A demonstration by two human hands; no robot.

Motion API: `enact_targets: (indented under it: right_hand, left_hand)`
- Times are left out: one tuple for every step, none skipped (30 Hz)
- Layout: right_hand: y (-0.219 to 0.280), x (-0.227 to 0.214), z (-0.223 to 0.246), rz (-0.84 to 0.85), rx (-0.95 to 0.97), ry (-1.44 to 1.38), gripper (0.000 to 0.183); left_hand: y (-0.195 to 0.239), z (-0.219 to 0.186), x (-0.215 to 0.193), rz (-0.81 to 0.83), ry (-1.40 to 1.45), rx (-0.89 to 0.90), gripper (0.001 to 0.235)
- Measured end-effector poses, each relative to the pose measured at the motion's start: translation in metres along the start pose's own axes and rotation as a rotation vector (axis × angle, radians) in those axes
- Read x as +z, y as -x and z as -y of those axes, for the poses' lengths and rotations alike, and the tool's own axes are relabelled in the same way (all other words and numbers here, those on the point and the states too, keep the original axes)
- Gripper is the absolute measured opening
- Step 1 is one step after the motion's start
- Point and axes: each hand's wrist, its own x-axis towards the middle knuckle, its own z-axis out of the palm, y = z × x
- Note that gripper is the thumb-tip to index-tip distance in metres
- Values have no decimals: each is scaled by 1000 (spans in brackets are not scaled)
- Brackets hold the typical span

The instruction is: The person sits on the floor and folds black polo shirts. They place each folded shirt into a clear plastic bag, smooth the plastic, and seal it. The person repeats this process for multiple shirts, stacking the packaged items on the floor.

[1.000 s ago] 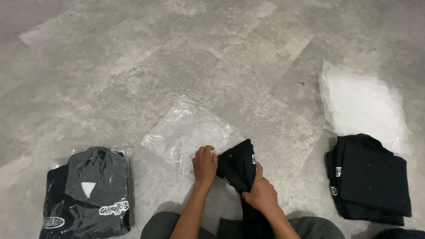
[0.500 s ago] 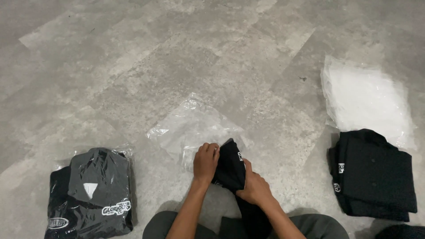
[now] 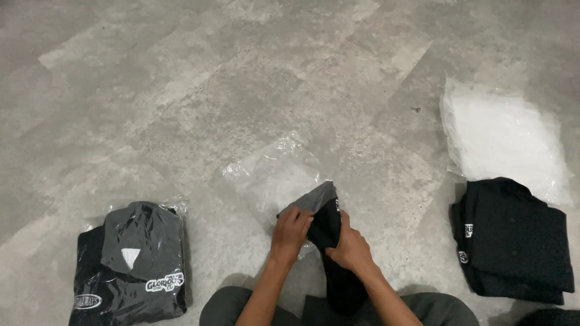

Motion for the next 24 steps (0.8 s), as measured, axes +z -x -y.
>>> enact_targets:
  right_hand:
    - [3,-5,7,-1,-2,0,117]
    - [7,-9,13,24,11,-10,112]
    - [11,-14,19,51,27,-21,109]
    - [6,-8,16,52,29,-21,109]
    - [0,-1,15,17,71,-24,98]
    - [-5,6,14,-17,113,-28,88]
    - [-9,15,9,-15,111,-30,88]
    - [-14,24,5,-52,58,-85,81]
    - [-19,32,0,-91,5,-139,73]
    - [-17,26,8,-91,4,-140,73]
    - [-14,19,16,-62,18,-144,74]
    - [-11,13,23,-33,33,-148,74]
    - [-11,12,27,-30,32,-147,74]
    - [-11,10,32,-28,88,-169,66]
    - [-11,8,37,-26,143,-193,57]
    - [-14,12,33,-24,141,-194,57]
    - [-18,14,29,-21,98,-171,56]
    - [-23,17,25,-18,56,-148,55]
    - [-29,17,20,-18,57,-145,55]
    - [-36,18,15,-53,9,-133,59]
    - [-43,21,11,-84,-41,-121,64]
    - [-49,22,8,-79,-43,-119,64]
    - [-57,23,6,-73,-41,-102,48]
    - [-65,23,4,-68,-39,-86,34]
  left_hand:
    - [-1,-4,-3,-2,-1,1,8]
    - [-2,-9,-5,5,6,-10,10]
    - [-2,-14,-7,15,15,-23,12]
    - [-2,-17,-7,16,16,-23,12]
    - [-1,-18,-7,10,17,-6,12]
    - [0,-20,-8,4,17,12,12]
    - [0,-26,-14,6,14,12,12]
    - [-1,-31,-19,20,41,15,12]
    - [-2,-37,-24,33,70,18,13]
    - [0,-35,-22,33,68,18,13]
    - [2,-34,-19,39,56,14,14]
    - [5,-32,-16,45,45,9,15]
    - [4,-35,-18,45,44,6,15]
    - [3,-37,-19,12,25,39,14]
    - [0,-38,-20,-19,4,73,12]
    - [2,-37,-20,-19,2,72,12]
    - [2,-37,-18,-12,38,63,12]
    - [1,-36,-16,-6,73,55,12]
    - [1,-36,-13,-7,75,53,12]
    - [1,-35,-10,-6,49,48,13]
    - [3,-33,-8,-5,18,41,14]
    - [2,-35,-9,-5,17,36,14]
    - [0,-35,-9,6,49,7,13]
    - [-3,-36,-10,17,82,-22,14]
